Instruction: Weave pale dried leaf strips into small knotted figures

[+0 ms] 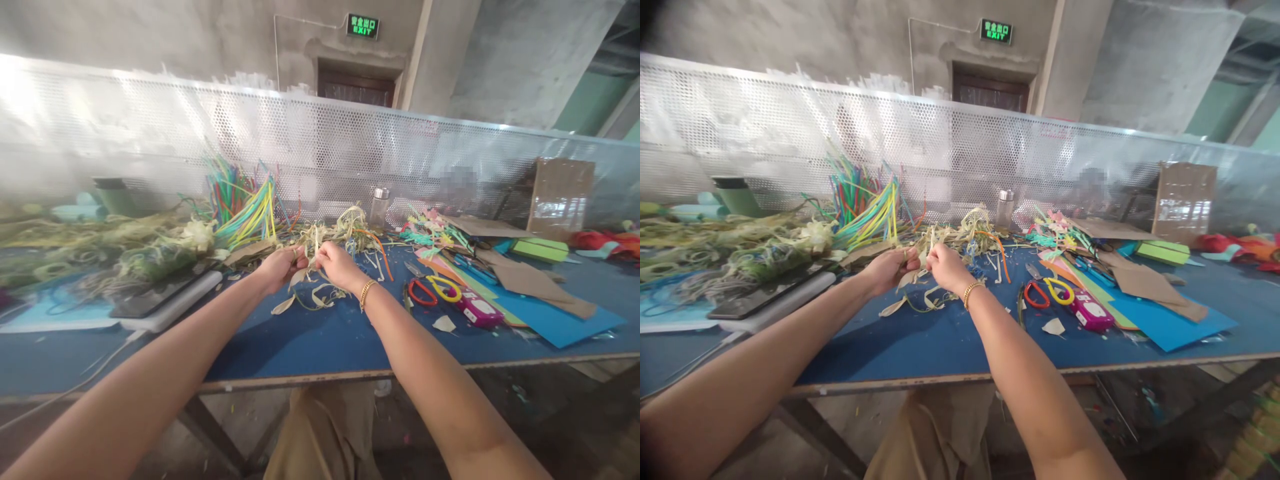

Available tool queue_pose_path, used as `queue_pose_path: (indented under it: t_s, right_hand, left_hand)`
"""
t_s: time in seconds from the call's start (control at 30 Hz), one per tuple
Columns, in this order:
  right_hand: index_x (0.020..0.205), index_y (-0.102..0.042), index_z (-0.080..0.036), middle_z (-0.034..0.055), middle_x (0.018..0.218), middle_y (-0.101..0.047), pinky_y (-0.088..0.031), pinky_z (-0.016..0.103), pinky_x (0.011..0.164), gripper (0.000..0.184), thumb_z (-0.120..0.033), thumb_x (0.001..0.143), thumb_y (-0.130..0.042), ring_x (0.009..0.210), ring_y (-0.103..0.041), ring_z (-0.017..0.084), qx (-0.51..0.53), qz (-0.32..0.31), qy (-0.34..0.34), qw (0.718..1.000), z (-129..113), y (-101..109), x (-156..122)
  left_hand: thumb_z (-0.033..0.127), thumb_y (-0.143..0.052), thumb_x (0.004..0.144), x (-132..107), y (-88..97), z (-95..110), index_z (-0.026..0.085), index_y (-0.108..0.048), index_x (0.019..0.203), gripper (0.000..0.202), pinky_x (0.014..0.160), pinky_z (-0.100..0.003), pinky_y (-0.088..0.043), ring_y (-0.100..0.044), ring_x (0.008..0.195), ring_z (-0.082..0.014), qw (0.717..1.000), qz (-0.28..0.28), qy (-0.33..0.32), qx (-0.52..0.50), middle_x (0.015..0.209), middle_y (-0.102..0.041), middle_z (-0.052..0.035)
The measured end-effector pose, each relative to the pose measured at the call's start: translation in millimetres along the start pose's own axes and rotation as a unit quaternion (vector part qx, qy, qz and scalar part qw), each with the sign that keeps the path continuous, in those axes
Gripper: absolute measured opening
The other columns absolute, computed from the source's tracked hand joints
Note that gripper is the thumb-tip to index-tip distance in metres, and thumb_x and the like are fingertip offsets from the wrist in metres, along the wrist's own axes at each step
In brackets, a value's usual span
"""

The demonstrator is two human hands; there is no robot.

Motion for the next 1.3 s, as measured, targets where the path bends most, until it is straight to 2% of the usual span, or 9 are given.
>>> queue_pose_path:
  t_s: [0.23, 0.43, 0.57, 0.67, 0.73, 0.87, 0.97, 1.13, 1.3]
  right_hand:
    - [0.067, -0.052, -0.019, -0.0023, 0.068, -0.058, -0.035, 0.023, 0.065, 0.018, -0.016, 0.085, -0.049, 0.065, -0.05, 0.011, 0.005, 0.0, -0.001, 1.0, 5.4, -2.4, -0.2]
    - [0.075, -0.057, -0.018, -0.0022, 0.071, -0.06, -0.04, 0.023, 0.065, 0.014, -0.029, 0.084, -0.054, 0.065, -0.053, 0.011, 0.132, 0.024, -0.031, 0.99, 21.0, -1.7, 3.3]
    - [0.078, -0.061, -0.018, -0.0009, 0.074, -0.061, -0.042, 0.024, 0.068, 0.019, -0.036, 0.08, -0.06, 0.067, -0.053, 0.011, 0.179, 0.043, -0.028, 0.982, 18.8, -1.3, 4.1]
    - [0.077, -0.061, -0.018, -0.0006, 0.072, -0.062, -0.043, 0.023, 0.066, 0.023, -0.041, 0.078, -0.061, 0.065, -0.052, 0.01, 0.222, 0.021, -0.03, 0.974, 13.5, -5.4, 3.0]
    - [0.077, -0.06, -0.018, -0.0009, 0.071, -0.061, -0.042, 0.022, 0.063, 0.026, -0.044, 0.077, -0.061, 0.062, -0.051, 0.009, 0.232, 0.038, -0.046, 0.971, 14.1, -4.6, 1.6]
    - [0.071, -0.061, -0.018, -0.0019, 0.062, -0.059, -0.038, 0.023, 0.054, 0.031, -0.049, 0.073, -0.065, 0.054, -0.048, 0.009, 0.176, 0.056, -0.097, 0.978, 20.3, -6.3, -2.4]
    - [0.066, -0.064, -0.019, -0.0011, 0.06, -0.062, -0.038, 0.024, 0.054, 0.029, -0.047, 0.07, -0.069, 0.053, -0.051, 0.01, 0.115, 0.045, -0.093, 0.988, 17.8, -11.9, -4.2]
    - [0.065, -0.068, -0.02, 0.0004, 0.064, -0.068, -0.041, 0.025, 0.056, 0.016, -0.036, 0.069, -0.071, 0.057, -0.058, 0.013, 0.067, 0.066, -0.096, 0.991, 12.7, -15.3, -5.7]
    - [0.061, -0.068, -0.021, 0.0, 0.057, -0.065, -0.037, 0.025, 0.052, 0.02, -0.038, 0.07, -0.068, 0.054, -0.056, 0.013, 0.038, 0.056, -0.112, 0.991, 6.5, -20.6, -10.4]
  left_hand:
    - [0.045, -0.056, 0.08, 4.8, 6.8, -1.6, 0.018, -0.045, 0.058, 0.036, 0.043, -0.025, -0.026, -0.033, 0.045, -0.0086, 0.997, 0.002, -0.044, 0.065, 0.054, -0.042, 0.0008]
    - [0.042, -0.07, 0.07, 0.7, 3.9, 6.1, 0.015, -0.06, 0.07, 0.028, 0.047, -0.023, -0.029, -0.041, 0.05, -0.0079, 0.989, -0.02, -0.074, 0.128, 0.06, -0.054, 0.0006]
    - [0.035, -0.077, 0.062, -1.7, 2.0, 10.6, 0.015, -0.065, 0.079, 0.029, 0.052, -0.023, -0.035, -0.049, 0.055, -0.0095, 0.981, -0.002, -0.093, 0.17, 0.063, -0.06, 0.0005]
    - [0.036, -0.075, 0.063, -1.6, 3.5, 12.2, 0.014, -0.065, 0.074, 0.027, 0.052, -0.023, -0.035, -0.048, 0.054, -0.01, 0.972, 0.026, -0.114, 0.203, 0.06, -0.059, 0.0005]
    - [0.036, -0.072, 0.065, -1.0, 6.3, 13.0, 0.014, -0.064, 0.071, 0.024, 0.049, -0.023, -0.032, -0.045, 0.051, -0.0094, 0.967, 0.048, -0.127, 0.217, 0.056, -0.056, 0.0012]
    - [0.033, -0.068, 0.068, 0.1, 13.9, 15.4, 0.015, -0.062, 0.07, 0.02, 0.05, -0.022, -0.033, -0.046, 0.051, -0.0093, 0.962, 0.092, -0.141, 0.214, 0.057, -0.056, 0.0013]
    - [0.034, -0.069, 0.066, -0.1, 17.5, 16.7, 0.015, -0.062, 0.071, 0.021, 0.051, -0.022, -0.034, -0.047, 0.053, -0.0099, 0.956, 0.119, -0.144, 0.225, 0.06, -0.059, 0.0006]
    - [0.036, -0.069, 0.067, 1.5, 16.3, 15.4, 0.016, -0.061, 0.069, 0.022, 0.048, -0.022, -0.032, -0.047, 0.05, -0.0098, 0.951, 0.108, -0.146, 0.251, 0.056, -0.058, 0.0011]
    - [0.031, -0.067, 0.066, 3.9, 19.8, 13.2, 0.016, -0.061, 0.068, 0.016, 0.049, -0.022, -0.035, -0.05, 0.053, -0.0111, 0.941, 0.124, -0.147, 0.277, 0.058, -0.059, 0.0006]
Point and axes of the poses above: each hand's wrist, its own x-axis towards the middle knuckle, its own y-axis out of the back of the hand, z = x × y, the point moved 6 cm from there along x, towards the middle knuckle
